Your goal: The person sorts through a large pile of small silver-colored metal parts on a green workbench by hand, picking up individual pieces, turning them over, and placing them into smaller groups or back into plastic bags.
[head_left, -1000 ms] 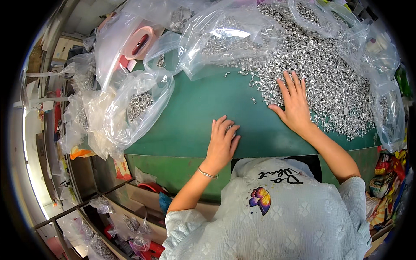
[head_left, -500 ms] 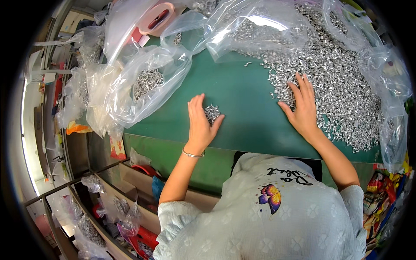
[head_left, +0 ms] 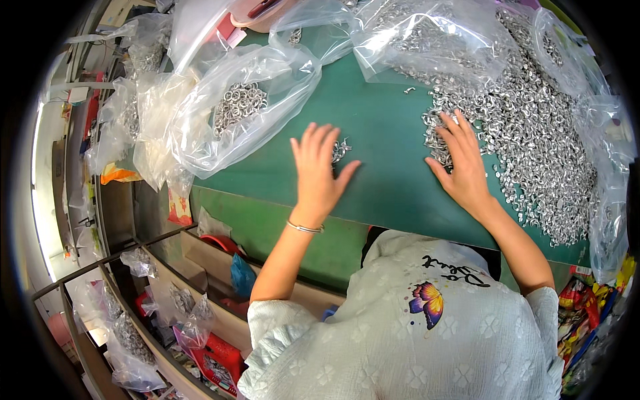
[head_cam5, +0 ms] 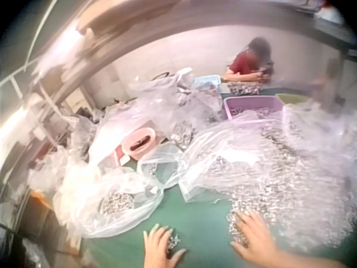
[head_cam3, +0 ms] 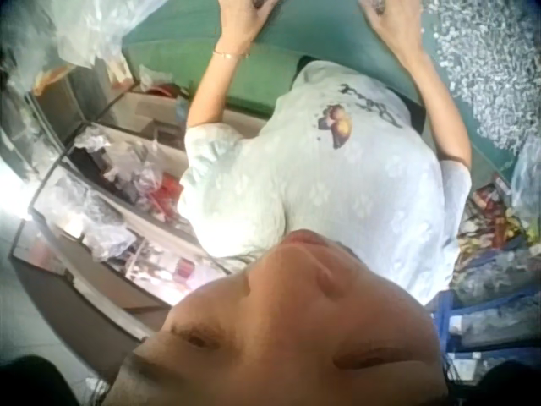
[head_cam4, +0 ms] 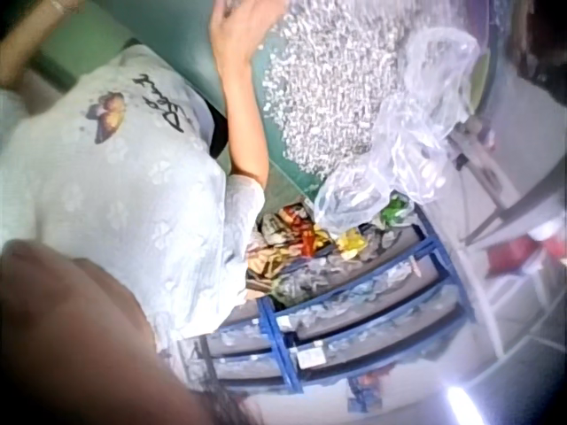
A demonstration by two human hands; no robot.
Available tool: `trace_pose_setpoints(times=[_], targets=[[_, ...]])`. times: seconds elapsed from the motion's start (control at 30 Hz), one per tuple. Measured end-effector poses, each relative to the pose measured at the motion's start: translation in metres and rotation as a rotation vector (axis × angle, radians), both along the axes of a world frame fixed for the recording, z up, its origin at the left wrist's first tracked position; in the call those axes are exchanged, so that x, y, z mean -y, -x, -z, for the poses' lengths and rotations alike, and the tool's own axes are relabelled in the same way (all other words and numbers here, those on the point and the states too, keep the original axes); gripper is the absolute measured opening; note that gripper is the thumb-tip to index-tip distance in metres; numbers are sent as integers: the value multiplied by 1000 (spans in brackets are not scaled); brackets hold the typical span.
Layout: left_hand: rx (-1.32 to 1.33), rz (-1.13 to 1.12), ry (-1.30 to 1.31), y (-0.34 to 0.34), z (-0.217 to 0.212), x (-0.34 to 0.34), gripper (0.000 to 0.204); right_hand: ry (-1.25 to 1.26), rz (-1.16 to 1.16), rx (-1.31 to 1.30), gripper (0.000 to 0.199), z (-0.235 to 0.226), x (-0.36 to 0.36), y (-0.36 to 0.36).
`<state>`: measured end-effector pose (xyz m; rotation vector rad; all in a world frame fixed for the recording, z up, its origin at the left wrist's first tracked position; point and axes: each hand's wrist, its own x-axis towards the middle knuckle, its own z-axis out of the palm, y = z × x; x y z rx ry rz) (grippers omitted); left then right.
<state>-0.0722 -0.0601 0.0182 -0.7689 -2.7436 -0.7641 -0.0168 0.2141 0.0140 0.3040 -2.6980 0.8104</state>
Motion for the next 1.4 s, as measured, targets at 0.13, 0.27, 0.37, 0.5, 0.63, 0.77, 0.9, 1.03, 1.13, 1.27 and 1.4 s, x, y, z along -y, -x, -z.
trace_pose_setpoints(times=[0.13,0.27,0.37,0.5,0.63,0.77,0.9,1.03,1.13,1.27,1.4], targets=[[-45,56,204,-17,-3,-17,42,-4,-159,76,45,-8,3,3],[-52,-37,216,-19,6,14,35,-59,-301,144,40,-16,-6,1],[-50,-81,26,-23,-2,30,40,-66,-316,132,38,-14,-6,2],[103,-273,-320,-39,7,29,65,-60,-314,118,34,-13,-7,2],[56,-210,20,-40,4,16,63,-72,-327,78,30,-11,-5,2],[22,20,344,-23,-12,-9,45,-91,-371,55,28,-13,-6,4],[-29,-77,191,-6,14,11,39,-115,-404,34,30,-10,-13,3],[-54,-142,128,-5,18,39,31,33,-420,66,38,-18,-12,7],[-93,-147,42,-6,6,31,29,162,-175,-14,39,-24,-21,21],[10,17,-145,-24,-10,-2,30,-238,40,75,49,-22,-12,52],[181,151,-92,-28,-13,-36,43,-339,-155,163,61,-17,6,31]])
